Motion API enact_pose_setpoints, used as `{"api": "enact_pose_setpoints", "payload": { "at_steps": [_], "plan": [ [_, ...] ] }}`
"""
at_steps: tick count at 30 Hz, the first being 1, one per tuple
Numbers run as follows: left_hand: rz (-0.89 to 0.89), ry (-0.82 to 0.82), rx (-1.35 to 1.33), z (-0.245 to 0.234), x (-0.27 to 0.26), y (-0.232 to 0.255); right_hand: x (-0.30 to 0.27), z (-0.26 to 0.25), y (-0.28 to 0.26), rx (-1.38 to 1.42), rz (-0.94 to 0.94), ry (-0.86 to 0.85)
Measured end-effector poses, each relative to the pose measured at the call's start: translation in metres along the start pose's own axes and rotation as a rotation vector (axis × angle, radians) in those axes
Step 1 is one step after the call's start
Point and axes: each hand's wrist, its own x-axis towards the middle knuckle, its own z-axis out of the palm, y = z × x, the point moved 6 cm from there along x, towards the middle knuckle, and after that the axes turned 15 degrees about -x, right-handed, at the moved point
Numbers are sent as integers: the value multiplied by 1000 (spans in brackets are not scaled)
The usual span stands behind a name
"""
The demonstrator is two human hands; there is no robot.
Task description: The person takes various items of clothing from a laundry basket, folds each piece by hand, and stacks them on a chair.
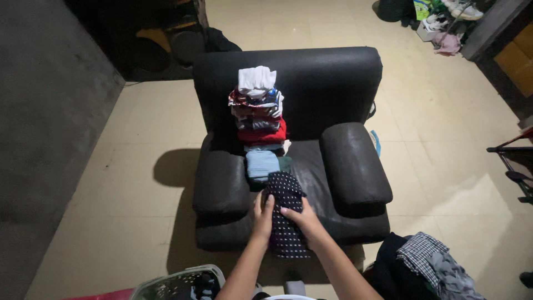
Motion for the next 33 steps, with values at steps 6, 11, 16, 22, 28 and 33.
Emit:
{"api": "enact_pose_setpoints", "payload": {
  "at_steps": [6, 11, 16, 22, 28, 33],
  "plan": [
    [-962, -144, -385, 8, -60, -60, 22, -46, 48, -87, 20, -223],
    [-801, -69, -430, 10, -57, -77, 28, -86, 64, -294, -19, -87],
    [-543, 222, -668, 20, -31, -70, -7, -104, 58, -103, 280, 0],
    [-537, 203, -827, 42, -33, -114, 25, -75, 88, 615, 357, -58],
    [-493, 309, -674, -37, -7, -106, 95, -89, 81, 332, 253, -70],
    [-694, 535, -418, -100, 41, -120, 168, -73, 114, 191, 447, -214]
  ]
}}
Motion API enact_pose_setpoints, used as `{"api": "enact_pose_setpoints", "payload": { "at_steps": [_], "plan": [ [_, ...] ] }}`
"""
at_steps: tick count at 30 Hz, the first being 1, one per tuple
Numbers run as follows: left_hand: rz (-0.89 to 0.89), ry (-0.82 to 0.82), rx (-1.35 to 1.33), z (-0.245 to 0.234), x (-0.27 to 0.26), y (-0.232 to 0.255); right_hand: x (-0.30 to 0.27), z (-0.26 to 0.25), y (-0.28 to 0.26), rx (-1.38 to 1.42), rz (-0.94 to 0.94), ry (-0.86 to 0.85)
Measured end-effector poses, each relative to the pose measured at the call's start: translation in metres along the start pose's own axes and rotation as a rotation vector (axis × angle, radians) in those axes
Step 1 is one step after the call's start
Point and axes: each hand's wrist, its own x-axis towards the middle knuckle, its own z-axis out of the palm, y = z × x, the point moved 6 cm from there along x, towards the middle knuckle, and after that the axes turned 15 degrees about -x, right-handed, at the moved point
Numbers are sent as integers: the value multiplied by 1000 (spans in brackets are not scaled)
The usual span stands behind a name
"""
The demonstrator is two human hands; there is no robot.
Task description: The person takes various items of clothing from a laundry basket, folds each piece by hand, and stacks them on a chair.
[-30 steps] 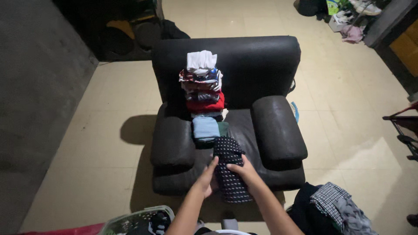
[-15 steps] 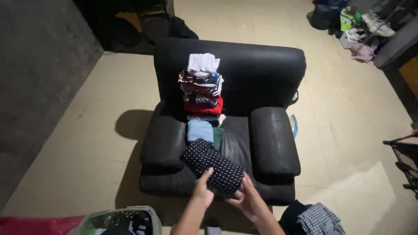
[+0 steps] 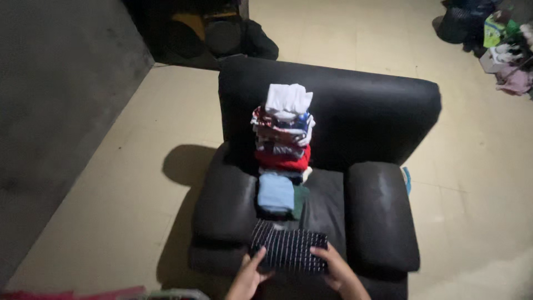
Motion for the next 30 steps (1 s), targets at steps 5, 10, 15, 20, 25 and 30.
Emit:
{"api": "enact_pose_setpoints", "payload": {
  "at_steps": [5, 10, 15, 20, 25, 30],
  "plan": [
    [54, -67, 175, 15, 103, 47, 145, -23, 21, -243, 63, 143],
    [121, 134, 205, 46, 227, 77, 265, -33, 2, -285, -59, 144],
    [209, 112, 225, 68, 287, 97, 329, -39, -26, -222, -81, 279],
    [269, 197, 467, 38, 278, 110, 300, -43, -8, -436, -122, 559],
    [130, 105, 487, 19, 231, 70, 245, 9, 48, -132, 107, 240],
    [203, -96, 253, 20, 181, 42, 178, 23, 63, -113, 246, 194]
  ]
}}
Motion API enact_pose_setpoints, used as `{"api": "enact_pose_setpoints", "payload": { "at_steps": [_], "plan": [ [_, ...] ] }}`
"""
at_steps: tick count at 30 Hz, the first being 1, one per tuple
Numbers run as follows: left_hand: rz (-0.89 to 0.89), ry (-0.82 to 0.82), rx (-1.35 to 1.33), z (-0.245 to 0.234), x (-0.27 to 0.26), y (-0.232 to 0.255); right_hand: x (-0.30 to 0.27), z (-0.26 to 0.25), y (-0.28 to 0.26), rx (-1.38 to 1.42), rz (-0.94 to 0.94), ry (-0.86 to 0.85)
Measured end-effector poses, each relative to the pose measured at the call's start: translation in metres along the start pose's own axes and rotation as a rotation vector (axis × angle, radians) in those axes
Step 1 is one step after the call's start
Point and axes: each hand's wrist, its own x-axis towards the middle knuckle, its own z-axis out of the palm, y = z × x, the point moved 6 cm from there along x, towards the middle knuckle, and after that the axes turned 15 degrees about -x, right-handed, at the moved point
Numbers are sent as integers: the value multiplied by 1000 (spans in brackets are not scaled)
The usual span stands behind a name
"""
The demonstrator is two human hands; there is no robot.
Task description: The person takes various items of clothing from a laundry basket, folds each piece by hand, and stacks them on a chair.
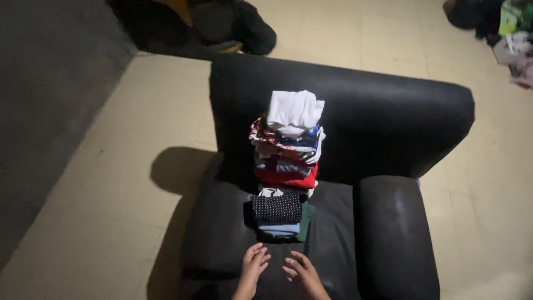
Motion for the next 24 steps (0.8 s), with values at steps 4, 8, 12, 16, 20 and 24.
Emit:
{"api": "enact_pose_setpoints", "payload": {
  "at_steps": [4, 8, 12, 16, 20, 24],
  "plan": [
    [102, -89, -63, 4, -50, -1, -49, -5, 6, 79, -234, -136],
    [189, -82, -134, -16, -127, -10, -115, 0, 8, 44, -330, -180],
    [129, 59, -161, -74, -196, -44, -171, 0, 34, -212, -198, -66],
    [174, 161, -287, -150, -249, -81, -182, 23, 59, -278, -208, -219],
    [343, 271, -472, -229, -303, -105, -172, 72, 97, -515, -178, -304],
    [518, 396, -696, -296, -356, -130, -156, 146, 146, -713, -189, -494]
  ]
}}
